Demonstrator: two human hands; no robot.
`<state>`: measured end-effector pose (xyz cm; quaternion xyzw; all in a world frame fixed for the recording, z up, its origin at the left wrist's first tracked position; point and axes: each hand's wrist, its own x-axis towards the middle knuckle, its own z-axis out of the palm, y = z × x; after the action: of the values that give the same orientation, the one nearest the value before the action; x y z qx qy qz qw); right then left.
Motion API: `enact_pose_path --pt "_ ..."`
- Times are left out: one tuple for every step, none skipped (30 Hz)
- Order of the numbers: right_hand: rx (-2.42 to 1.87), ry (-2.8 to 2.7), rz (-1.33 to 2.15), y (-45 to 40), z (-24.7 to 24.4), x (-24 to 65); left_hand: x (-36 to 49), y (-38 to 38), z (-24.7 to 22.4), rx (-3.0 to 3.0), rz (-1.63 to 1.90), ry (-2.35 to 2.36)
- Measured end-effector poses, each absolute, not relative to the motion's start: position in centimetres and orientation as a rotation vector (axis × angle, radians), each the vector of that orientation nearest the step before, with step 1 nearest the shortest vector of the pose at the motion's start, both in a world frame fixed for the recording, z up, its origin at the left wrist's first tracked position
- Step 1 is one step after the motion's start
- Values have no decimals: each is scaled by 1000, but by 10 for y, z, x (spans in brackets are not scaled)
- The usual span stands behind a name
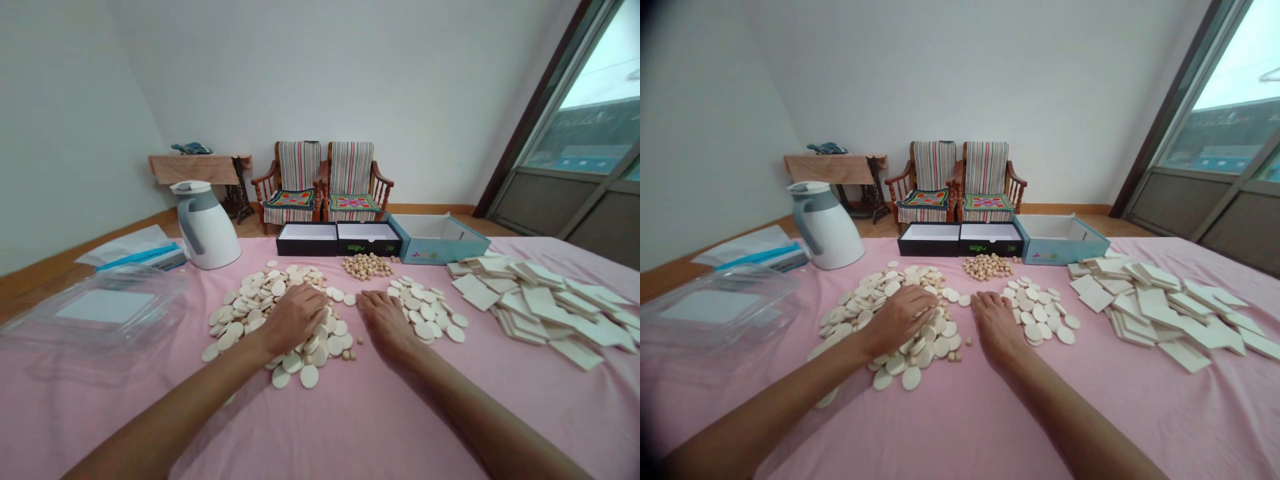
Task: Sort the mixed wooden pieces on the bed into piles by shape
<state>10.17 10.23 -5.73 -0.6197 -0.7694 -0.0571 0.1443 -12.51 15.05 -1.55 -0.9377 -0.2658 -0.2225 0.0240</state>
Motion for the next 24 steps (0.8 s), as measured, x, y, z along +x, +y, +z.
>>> enact_pose_path --pt "-1774 -2225 -165 105 -59 102 -118 156 -12 -2907 -585 -854" --pt "-1772 -2230 -164 106 -61 103 -111 162 -9 -2912 -463 -889" --pt "-1778 -2234 -163 108 -61 103 -104 169 -8 -2913 -412 -905" --pt "-1790 -2229 -170 108 -61 105 -96 176 -6 -2916 -381 -912" --pt "-1805 -2215 -187 108 -60 107 -90 183 -6 -2922 -346 -917" --pt "-1822 -2192 -213 108 -58 110 -83 189 -7 -2925 -316 -928" --pt "-1841 -2159 -246 107 -56 114 -78 195 -7 -2927 -280 -940" --pt "-1865 -2116 -286 106 -53 119 -74 200 -9 -2930 -238 -950" --pt "-1896 -2065 -331 104 -50 124 -70 204 -10 -2932 -196 -961" --pt "-1932 -2005 -380 103 -48 130 -68 207 -11 -2935 -155 -969" --pt "-1964 -1945 -430 102 -46 135 -66 209 -12 -2939 -119 -975" --pt "-1985 -1890 -477 102 -45 140 -64 210 -13 -2943 -89 -979" --pt "-1991 -1849 -514 101 -45 144 -63 211 -14 -2946 -68 -984" --pt "-1981 -1826 -535 101 -46 146 -63 212 -16 -2947 -55 -988" --pt "-1960 -1817 -543 101 -48 148 -62 212 -18 -2947 -49 -992" --pt "-1936 -1818 -539 101 -49 148 -62 213 -20 -2945 -48 -996" --pt "-1912 -1820 -526 102 -50 148 -61 214 -21 -2943 -53 -999" --pt "-1889 -1819 -511 102 -52 148 -61 214 -23 -2942 -60 -1000" --pt "-1867 -1813 -496 102 -52 148 -60 215 -24 -2944 -69 -996" --pt "-1848 -1803 -484 102 -53 149 -60 216 -25 -2948 -81 -988" --pt "-1831 -1791 -473 103 -53 150 -59 217 -24 -2955 -96 -978" --pt "-1817 -1779 -464 103 -52 151 -57 218 -23 -2964 -116 -968" --pt "-1808 -1768 -455 103 -52 152 -56 218 -21 -2973 -140 -957" --pt "-1801 -1760 -448 103 -52 153 -54 218 -19 -2983 -165 -947"
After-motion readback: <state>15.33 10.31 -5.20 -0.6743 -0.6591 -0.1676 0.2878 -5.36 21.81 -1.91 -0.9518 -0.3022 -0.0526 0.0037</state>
